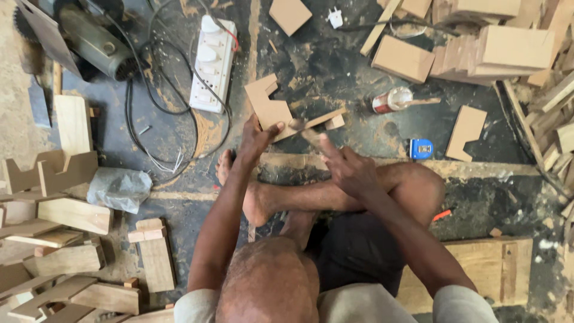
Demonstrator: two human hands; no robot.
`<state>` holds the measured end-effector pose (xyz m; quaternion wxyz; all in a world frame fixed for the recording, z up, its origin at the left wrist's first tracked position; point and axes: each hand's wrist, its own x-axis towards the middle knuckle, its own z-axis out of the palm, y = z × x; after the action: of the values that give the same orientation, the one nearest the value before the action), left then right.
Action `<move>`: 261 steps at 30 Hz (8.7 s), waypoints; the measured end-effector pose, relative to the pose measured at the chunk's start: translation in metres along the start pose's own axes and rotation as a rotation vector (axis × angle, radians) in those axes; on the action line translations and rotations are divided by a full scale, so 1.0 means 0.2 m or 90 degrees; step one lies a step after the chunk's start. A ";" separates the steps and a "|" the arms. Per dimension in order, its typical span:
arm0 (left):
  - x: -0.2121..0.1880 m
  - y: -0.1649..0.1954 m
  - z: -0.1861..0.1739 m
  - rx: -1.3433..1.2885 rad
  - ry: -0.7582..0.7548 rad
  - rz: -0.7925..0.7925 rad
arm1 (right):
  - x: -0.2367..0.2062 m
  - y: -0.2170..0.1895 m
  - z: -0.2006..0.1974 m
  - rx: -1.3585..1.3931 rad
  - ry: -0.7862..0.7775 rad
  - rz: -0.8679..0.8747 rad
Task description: The person sits on the floor and assembles small wooden parts by applying glue and hammering nails. They handle wooden pieces, a hammer, and nails, joining them together one by one.
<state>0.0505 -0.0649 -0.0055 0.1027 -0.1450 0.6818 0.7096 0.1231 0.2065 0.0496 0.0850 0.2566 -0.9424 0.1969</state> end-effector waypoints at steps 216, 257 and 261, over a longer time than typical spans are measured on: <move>-1.23 0.05 -1.45 0.207 0.783 -0.082 | 0.13 -0.17 0.12 0.805 -0.078 0.465; -0.40 -0.20 0.04 0.692 0.037 0.102 | -0.13 0.13 0.10 0.401 -0.030 0.417; -0.52 -0.18 -0.04 0.577 0.095 0.351 | -0.11 0.14 0.14 0.341 -0.071 0.416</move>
<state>0.1611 -0.0654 -0.0033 -0.0836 0.0484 0.9382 0.3323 0.1258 0.2264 0.0087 -0.1027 -0.0321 -0.8931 0.4368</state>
